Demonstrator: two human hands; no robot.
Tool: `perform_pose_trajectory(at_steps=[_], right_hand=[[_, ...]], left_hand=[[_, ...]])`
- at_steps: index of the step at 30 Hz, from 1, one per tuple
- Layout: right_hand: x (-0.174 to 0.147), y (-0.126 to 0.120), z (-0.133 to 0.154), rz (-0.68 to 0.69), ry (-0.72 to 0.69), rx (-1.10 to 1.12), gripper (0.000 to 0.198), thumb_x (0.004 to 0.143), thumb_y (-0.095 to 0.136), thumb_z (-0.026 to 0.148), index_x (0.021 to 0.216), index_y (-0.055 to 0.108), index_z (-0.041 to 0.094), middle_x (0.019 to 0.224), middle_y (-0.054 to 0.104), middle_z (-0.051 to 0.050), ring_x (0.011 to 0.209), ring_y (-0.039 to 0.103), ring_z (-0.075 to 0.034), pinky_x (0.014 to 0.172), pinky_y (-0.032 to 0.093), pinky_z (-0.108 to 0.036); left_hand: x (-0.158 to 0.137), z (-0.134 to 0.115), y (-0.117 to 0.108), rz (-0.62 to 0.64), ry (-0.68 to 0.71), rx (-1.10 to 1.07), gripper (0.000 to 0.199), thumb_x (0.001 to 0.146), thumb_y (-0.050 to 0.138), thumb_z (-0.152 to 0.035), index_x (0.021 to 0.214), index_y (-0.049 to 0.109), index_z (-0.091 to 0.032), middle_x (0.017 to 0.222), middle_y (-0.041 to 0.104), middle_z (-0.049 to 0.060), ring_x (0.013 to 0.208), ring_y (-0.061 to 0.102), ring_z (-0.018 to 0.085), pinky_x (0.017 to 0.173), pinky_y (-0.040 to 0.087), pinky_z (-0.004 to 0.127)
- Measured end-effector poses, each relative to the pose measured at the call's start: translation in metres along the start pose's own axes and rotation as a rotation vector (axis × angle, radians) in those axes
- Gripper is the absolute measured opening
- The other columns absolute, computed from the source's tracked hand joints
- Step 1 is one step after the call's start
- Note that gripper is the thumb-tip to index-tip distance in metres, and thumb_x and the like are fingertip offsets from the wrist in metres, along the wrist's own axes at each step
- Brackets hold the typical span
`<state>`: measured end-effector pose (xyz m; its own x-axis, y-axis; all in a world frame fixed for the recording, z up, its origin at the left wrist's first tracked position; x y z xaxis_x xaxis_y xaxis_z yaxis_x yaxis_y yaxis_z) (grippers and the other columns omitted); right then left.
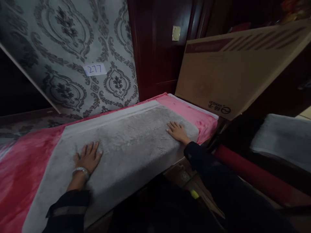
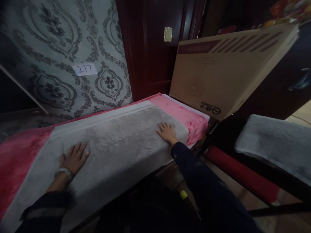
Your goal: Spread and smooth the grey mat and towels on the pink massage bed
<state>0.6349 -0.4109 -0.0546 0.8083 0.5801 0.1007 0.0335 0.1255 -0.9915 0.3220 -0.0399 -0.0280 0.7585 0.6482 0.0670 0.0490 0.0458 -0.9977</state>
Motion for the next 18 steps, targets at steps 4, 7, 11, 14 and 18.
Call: perform_pose_trajectory(at_steps=[4, 7, 11, 14, 18], right_hand=[[-0.014, -0.006, -0.048, -0.042, 0.127, -0.038, 0.061, 0.105, 0.025, 0.049, 0.158, 0.036, 0.021, 0.165, 0.031, -0.009, 0.151, 0.028, -0.029, 0.12, 0.025, -0.052], [-0.025, -0.007, -0.07, -0.066, 0.163, -0.053, 0.06, 0.105, 0.024, 0.045, 0.158, 0.037, 0.021, 0.164, 0.033, -0.008, 0.151, 0.029, -0.028, 0.12, 0.026, -0.052], [-0.038, 0.0, -0.087, -0.09, 0.213, -0.027, 0.06, 0.103, 0.021, 0.04, 0.157, 0.039, 0.019, 0.163, 0.036, -0.01, 0.15, 0.029, -0.029, 0.117, 0.029, -0.056], [-0.044, 0.007, -0.096, -0.143, 0.198, 0.009, 0.061, 0.102, 0.02, 0.037, 0.154, 0.042, 0.013, 0.162, 0.037, -0.014, 0.149, 0.03, -0.031, 0.116, 0.031, -0.058], [-0.045, 0.016, -0.11, -0.246, 0.118, 0.093, 0.067, 0.102, 0.017, 0.044, 0.15, 0.047, 0.01, 0.156, 0.043, -0.021, 0.145, 0.036, -0.037, 0.111, 0.032, -0.063]], left_hand=[[-0.003, 0.003, 0.003, 0.043, 0.001, -0.009, 0.067, 0.1, 0.023, -0.047, 0.161, 0.029, -0.019, 0.169, 0.021, 0.013, 0.156, 0.015, 0.037, 0.12, 0.019, 0.065], [-0.018, 0.011, 0.006, 0.049, 0.0, -0.012, 0.067, 0.1, 0.024, -0.048, 0.161, 0.029, -0.02, 0.169, 0.02, 0.014, 0.156, 0.015, 0.037, 0.119, 0.02, 0.065], [-0.061, 0.029, 0.006, 0.042, -0.072, 0.013, 0.066, 0.1, 0.025, -0.048, 0.159, 0.035, -0.021, 0.168, 0.025, 0.015, 0.154, 0.022, 0.038, 0.118, 0.023, 0.065], [-0.101, 0.044, 0.003, 0.005, -0.141, 0.036, 0.066, 0.099, 0.027, -0.047, 0.157, 0.038, -0.017, 0.165, 0.031, 0.017, 0.153, 0.025, 0.037, 0.12, 0.023, 0.061], [-0.148, 0.062, 0.001, -0.082, -0.17, 0.048, 0.062, 0.1, 0.027, -0.039, 0.156, 0.041, -0.015, 0.164, 0.034, 0.016, 0.153, 0.028, 0.032, 0.123, 0.019, 0.058]])
Point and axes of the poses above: each hand's wrist, its own x-axis towards the middle knuckle, its own y-axis out of the palm, z = x × y, the point moved 5 cm from there along x, towards the middle knuckle
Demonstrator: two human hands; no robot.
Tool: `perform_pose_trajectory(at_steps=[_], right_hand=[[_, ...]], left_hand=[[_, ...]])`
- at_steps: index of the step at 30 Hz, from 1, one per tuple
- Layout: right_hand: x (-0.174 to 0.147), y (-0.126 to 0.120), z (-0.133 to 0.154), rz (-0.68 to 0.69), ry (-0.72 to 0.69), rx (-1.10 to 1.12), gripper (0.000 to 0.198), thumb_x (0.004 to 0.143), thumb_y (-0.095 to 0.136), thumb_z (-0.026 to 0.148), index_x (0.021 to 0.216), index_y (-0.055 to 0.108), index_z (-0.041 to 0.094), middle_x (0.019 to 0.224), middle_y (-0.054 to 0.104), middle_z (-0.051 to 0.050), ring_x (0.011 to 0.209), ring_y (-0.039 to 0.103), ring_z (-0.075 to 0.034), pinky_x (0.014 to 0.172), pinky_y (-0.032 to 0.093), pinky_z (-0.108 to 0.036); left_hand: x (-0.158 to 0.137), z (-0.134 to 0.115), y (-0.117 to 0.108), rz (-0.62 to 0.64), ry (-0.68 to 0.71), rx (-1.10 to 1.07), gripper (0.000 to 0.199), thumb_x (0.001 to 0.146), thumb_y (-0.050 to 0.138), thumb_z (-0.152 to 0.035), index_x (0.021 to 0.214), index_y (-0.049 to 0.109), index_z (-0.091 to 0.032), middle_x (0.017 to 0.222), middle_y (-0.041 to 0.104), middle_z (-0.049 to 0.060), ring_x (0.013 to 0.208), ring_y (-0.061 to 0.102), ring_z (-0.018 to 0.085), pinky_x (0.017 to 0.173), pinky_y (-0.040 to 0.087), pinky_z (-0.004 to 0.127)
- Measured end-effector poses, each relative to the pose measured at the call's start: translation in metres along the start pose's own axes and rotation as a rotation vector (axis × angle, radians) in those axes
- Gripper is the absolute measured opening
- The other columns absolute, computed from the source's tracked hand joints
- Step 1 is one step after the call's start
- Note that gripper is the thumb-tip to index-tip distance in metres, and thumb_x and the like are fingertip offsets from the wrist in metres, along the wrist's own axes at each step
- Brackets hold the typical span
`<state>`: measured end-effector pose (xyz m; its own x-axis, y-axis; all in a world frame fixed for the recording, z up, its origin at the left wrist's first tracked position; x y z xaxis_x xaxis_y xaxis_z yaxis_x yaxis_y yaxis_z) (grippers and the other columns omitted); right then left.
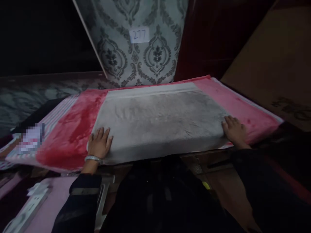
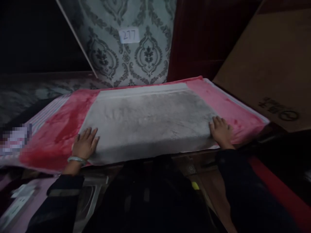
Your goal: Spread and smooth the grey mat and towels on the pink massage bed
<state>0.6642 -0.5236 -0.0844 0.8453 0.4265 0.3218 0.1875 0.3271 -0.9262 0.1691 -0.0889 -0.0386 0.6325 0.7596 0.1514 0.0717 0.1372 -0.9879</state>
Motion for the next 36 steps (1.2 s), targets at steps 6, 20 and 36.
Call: perform_pose_trajectory(at_steps=[6, 20, 36], right_hand=[[-0.01, -0.013, 0.028, -0.086, -0.143, 0.061, 0.075, 0.099, 0.017, 0.064, 0.151, 0.048, 0.02, 0.148, 0.051, -0.023, 0.141, 0.037, -0.048, 0.105, 0.028, -0.077], [-0.099, 0.008, 0.292, 0.328, -1.004, 0.126, 0.081, 0.095, 0.056, 0.049, 0.164, 0.019, 0.027, 0.169, 0.022, -0.007, 0.155, 0.016, -0.032, 0.123, 0.016, -0.054], [-0.019, 0.0, 0.037, 0.104, -0.652, -0.048, 0.081, 0.087, 0.053, 0.042, 0.159, 0.029, 0.016, 0.161, 0.037, -0.018, 0.148, 0.032, -0.038, 0.114, 0.034, -0.06]], left_hand=[[-0.032, 0.011, -0.001, -0.027, -0.046, -0.001, 0.064, 0.1, 0.034, -0.046, 0.155, 0.04, -0.014, 0.163, 0.034, 0.018, 0.153, 0.026, 0.033, 0.122, 0.006, 0.067], [0.001, -0.172, 0.006, 0.063, 0.519, -0.083, 0.096, 0.078, 0.076, -0.055, 0.158, 0.035, -0.02, 0.165, 0.029, 0.022, 0.153, 0.025, 0.039, 0.122, 0.02, 0.061], [-0.005, 0.034, 0.008, 0.02, 0.244, 0.034, 0.093, 0.081, 0.063, -0.06, 0.158, 0.035, -0.016, 0.166, 0.027, 0.019, 0.153, 0.025, 0.038, 0.123, 0.02, 0.056]])
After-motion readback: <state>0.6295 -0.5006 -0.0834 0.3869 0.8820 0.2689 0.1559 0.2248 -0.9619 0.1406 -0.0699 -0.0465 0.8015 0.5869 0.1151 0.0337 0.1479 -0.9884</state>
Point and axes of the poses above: each hand's wrist, its own x-axis towards the middle knuckle, its own y-axis out of the palm, z = x × y, the point moved 5 cm from there along x, towards the middle knuckle
